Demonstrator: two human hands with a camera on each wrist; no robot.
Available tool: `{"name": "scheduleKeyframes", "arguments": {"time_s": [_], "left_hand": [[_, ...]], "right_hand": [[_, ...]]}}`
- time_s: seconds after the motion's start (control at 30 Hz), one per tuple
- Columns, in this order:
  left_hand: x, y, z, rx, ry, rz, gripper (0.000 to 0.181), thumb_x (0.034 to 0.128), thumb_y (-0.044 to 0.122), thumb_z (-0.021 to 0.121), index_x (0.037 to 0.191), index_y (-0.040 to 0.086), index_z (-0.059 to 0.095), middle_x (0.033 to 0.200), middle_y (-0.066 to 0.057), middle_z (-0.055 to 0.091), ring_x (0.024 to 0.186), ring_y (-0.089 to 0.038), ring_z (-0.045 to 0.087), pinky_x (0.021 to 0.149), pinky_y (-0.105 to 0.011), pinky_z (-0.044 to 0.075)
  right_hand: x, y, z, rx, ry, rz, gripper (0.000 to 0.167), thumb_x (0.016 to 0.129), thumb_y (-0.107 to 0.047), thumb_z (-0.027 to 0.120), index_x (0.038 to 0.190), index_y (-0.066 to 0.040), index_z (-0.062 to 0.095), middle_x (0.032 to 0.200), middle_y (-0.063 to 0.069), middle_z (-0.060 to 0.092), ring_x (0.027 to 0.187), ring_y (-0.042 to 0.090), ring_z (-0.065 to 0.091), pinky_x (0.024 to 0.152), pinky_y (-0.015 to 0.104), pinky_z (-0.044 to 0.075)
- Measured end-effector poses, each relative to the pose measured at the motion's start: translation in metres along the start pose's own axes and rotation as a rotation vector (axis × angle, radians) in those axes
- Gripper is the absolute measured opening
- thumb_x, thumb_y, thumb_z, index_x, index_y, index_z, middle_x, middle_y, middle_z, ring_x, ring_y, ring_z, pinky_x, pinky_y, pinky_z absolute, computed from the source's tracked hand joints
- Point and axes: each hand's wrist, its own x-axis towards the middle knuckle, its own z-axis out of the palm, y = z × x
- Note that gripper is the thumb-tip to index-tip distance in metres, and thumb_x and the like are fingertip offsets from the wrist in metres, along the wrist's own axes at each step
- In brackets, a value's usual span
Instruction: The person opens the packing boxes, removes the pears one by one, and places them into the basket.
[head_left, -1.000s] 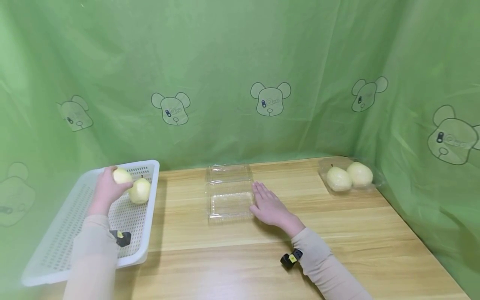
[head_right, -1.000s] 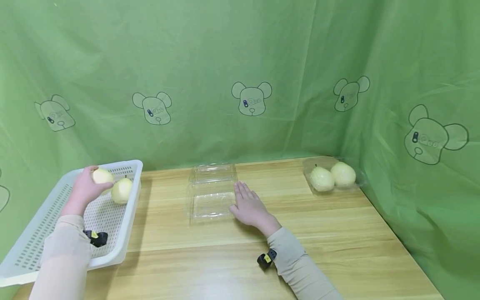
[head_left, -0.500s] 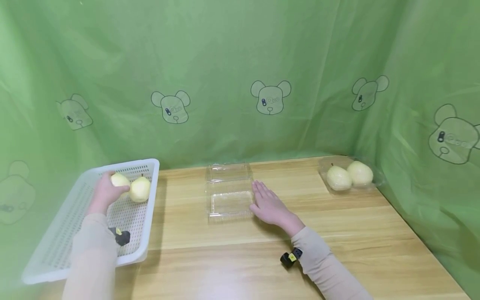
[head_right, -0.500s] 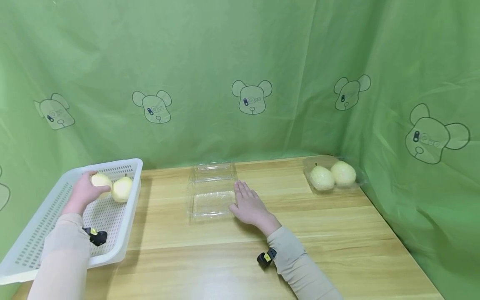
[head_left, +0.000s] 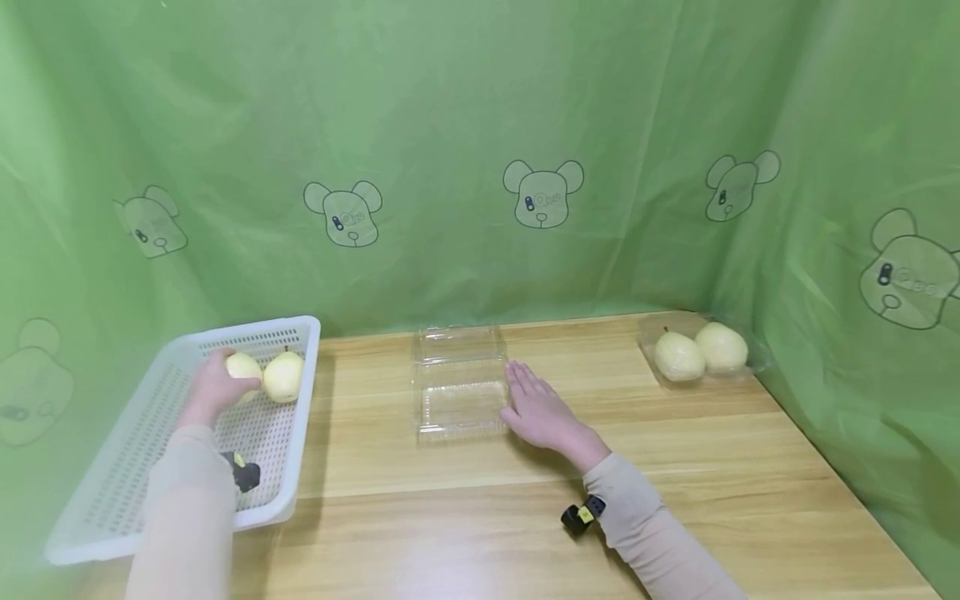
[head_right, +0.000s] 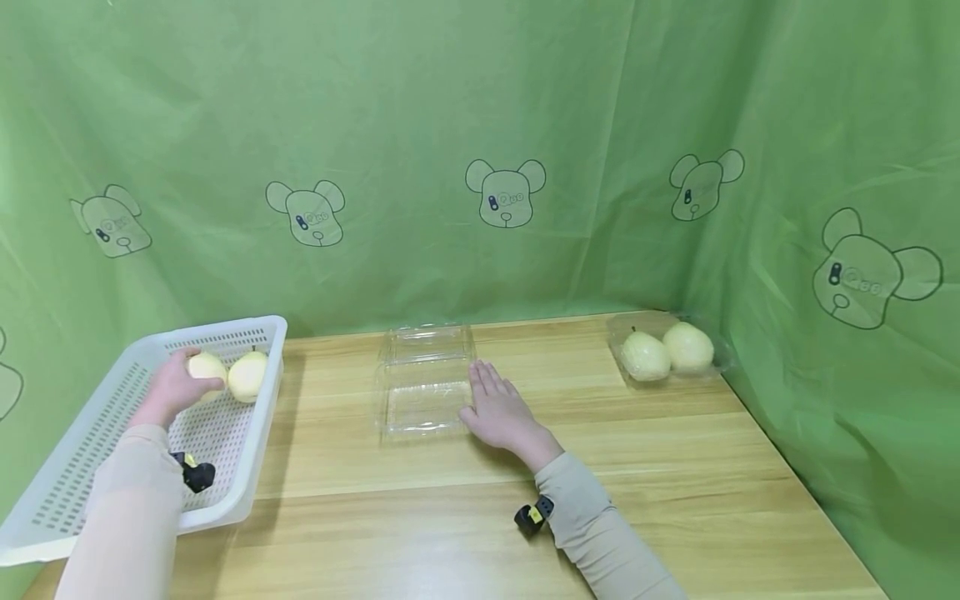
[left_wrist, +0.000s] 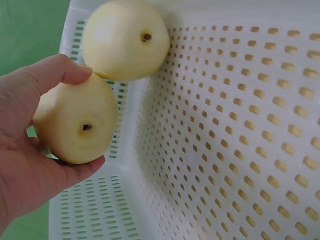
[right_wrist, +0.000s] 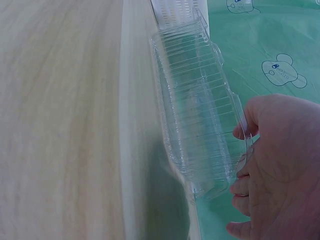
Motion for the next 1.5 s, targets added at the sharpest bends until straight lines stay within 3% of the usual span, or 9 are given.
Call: {"name": "scheduleKeyframes", "arguments": {"time_s": [0.33, 0.63, 0.87, 1.5], "left_hand": [[0.003, -0.008, 0.003, 0.013, -0.018, -0.002, 0.09, 0.0819, 0.015, 0.069, 0.147, -0.014, 0.014, 0.141, -0.045, 0.03, 0.126, -0.059, 0.036, 0.107, -0.068, 0.031], [0.001, -0.017, 0.005, -0.048, -0.034, -0.023, 0.091, 0.0822, 0.015, 0.07, 0.148, -0.014, 0.013, 0.143, -0.044, 0.028, 0.128, -0.058, 0.034, 0.108, -0.067, 0.032], [0.003, -0.023, 0.006, 0.011, -0.048, -0.032, 0.091, 0.0821, 0.016, 0.069, 0.148, -0.013, 0.013, 0.143, -0.044, 0.028, 0.128, -0.059, 0.033, 0.107, -0.068, 0.031], [0.005, -0.019, 0.007, 0.076, -0.106, -0.039, 0.095, 0.0804, 0.018, 0.071, 0.148, -0.012, 0.012, 0.142, -0.045, 0.028, 0.128, -0.06, 0.033, 0.107, -0.07, 0.029]], "right_hand": [[0.0, 0.0, 0.0, 0.007, 0.005, -0.002, 0.071, 0.101, -0.035, 0.036, 0.153, 0.004, 0.009, 0.163, 0.019, 0.004, 0.151, 0.038, 0.008, 0.124, 0.052, 0.015], [0.001, 0.001, 0.001, -0.019, 0.023, -0.01, 0.071, 0.1, -0.035, 0.037, 0.153, 0.005, 0.011, 0.162, 0.021, 0.009, 0.151, 0.039, 0.011, 0.123, 0.053, 0.017], [0.001, 0.001, 0.003, -0.028, 0.021, -0.01, 0.071, 0.101, -0.036, 0.036, 0.153, 0.004, 0.01, 0.163, 0.021, 0.009, 0.151, 0.038, 0.01, 0.123, 0.053, 0.016], [0.002, 0.003, 0.005, -0.032, 0.029, -0.011, 0.071, 0.1, -0.036, 0.035, 0.153, 0.004, 0.009, 0.163, 0.019, 0.006, 0.151, 0.038, 0.011, 0.124, 0.053, 0.017]]}}
